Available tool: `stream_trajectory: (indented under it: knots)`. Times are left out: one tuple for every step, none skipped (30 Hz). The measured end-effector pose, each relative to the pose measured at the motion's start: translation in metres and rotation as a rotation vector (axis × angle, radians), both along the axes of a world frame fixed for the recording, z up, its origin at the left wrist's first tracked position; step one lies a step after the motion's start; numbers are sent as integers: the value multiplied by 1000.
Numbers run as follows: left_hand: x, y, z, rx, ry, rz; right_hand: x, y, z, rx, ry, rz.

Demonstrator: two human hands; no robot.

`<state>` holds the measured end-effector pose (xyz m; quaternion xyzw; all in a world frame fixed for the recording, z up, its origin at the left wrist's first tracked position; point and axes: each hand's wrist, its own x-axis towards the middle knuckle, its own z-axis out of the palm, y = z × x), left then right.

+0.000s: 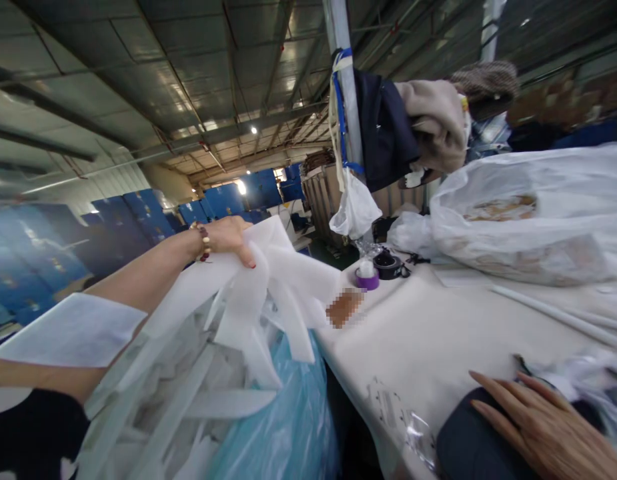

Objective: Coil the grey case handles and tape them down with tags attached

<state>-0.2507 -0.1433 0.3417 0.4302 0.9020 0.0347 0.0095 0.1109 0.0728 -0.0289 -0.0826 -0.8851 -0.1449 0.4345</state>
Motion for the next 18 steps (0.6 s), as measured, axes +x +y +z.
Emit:
stream_trajectory:
  knots:
    - [5, 14, -3, -3, -34, -39, 2, -2, 6, 94, -63, 6]
    - [11, 29, -6, -9, -65, -81, 3, -5, 12, 155, -110, -3]
    - [16, 45, -11, -19, -91, -124, 3, -8, 15, 169, -124, -23]
    - [22, 62, -15, -31, -109, -167, 2, -11, 18, 132, -115, -61]
    - [29, 80, -21, -45, -122, -207, 1, -14, 18, 79, -105, -88]
    - [36, 98, -28, -59, -128, -245, -1, -17, 18, 18, -96, -110]
    - [43, 117, -35, -75, -131, -279, -2, -19, 18, -41, -90, -131]
    - [51, 137, -43, -90, -131, -309, -3, -21, 17, -92, -84, -147]
    - [60, 156, -52, -105, -131, -338, -4, -23, 16, -135, -74, -164]
    - [68, 175, -61, -119, -130, -366, -4, -24, 16, -170, -63, -180]
    - [76, 193, -70, -132, -128, -393, -4, -25, 16, -196, -44, -189]
    - [84, 212, -79, -144, -121, -418, -4, -27, 17, -221, -27, -192]
    - [91, 230, -87, -152, -109, -440, -4, -28, 19, -245, -10, -192]
    - [98, 248, -95, -155, -92, -460, -4, -28, 20, -270, 9, -188]
    - [104, 265, -102, -157, -70, -477, -4, -29, 21, -295, 22, -183]
    - [109, 282, -109, -157, -48, -493, -5, -29, 22, -317, 32, -178]
    - [114, 299, -117, -155, -29, -512, -5, -29, 22, -335, 41, -175]
    - [118, 314, -126, -151, -13, -535, -6, -29, 22, -345, 50, -172]
